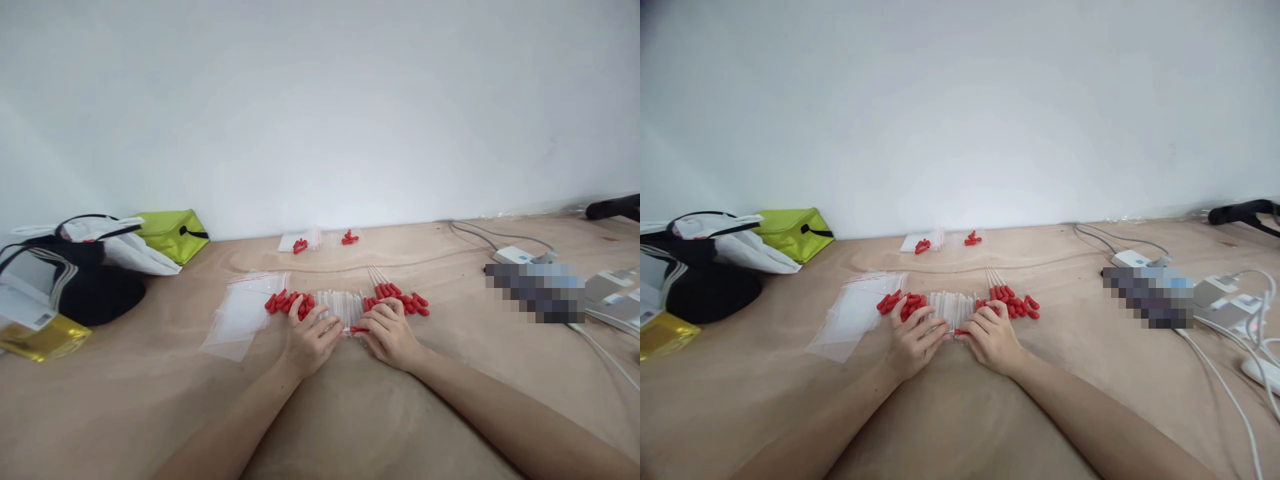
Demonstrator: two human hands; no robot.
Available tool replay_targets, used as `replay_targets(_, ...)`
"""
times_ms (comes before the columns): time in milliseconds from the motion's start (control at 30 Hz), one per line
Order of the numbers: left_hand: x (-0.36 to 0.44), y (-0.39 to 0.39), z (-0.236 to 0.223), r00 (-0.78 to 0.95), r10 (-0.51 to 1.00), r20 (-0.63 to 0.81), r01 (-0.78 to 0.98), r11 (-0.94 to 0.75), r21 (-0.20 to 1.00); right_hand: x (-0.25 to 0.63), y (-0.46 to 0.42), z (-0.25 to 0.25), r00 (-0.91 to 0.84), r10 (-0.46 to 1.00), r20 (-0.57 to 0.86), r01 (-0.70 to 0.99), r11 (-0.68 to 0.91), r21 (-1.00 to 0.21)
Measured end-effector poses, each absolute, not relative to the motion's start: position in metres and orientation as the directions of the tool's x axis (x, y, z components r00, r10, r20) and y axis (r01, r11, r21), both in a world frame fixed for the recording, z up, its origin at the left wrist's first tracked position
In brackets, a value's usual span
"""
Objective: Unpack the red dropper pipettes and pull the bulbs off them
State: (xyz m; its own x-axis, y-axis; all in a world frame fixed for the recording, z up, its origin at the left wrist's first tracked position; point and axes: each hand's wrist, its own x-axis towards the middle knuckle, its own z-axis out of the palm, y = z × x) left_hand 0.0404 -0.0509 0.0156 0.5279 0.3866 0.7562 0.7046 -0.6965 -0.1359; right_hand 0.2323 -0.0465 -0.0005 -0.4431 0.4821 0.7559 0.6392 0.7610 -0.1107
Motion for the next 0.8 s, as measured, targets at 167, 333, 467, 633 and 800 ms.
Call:
replay_targets(167, 0.04, -0.052, 0.017, 0.527, 0.452, 0.72, 0.711, -0.698, -0.082, 0.234, -0.049, -0.003, -0.445, 0.538, 0.716, 0.694, 0.712, -0.104)
replay_targets(333, 0.039, -0.055, 0.018, 0.524, 0.484, 0.701, 0.72, -0.692, -0.059, 0.235, -0.051, -0.003, -0.439, 0.572, 0.693, 0.722, 0.683, -0.107)
replay_targets(467, 0.039, -0.055, 0.018, 0.526, 0.477, 0.704, 0.713, -0.698, -0.06, 0.235, -0.051, -0.003, -0.455, 0.557, 0.695, 0.699, 0.707, -0.109)
replay_targets(633, 0.035, -0.053, 0.016, 0.519, 0.461, 0.72, 0.704, -0.708, -0.055, 0.238, -0.051, -0.003, -0.471, 0.529, 0.706, 0.68, 0.728, -0.091)
replay_targets(800, 0.018, -0.042, 0.009, 0.343, 0.507, 0.791, 0.756, -0.648, 0.088, 0.253, -0.042, -0.004, -0.285, 0.651, 0.704, 0.72, 0.63, -0.292)
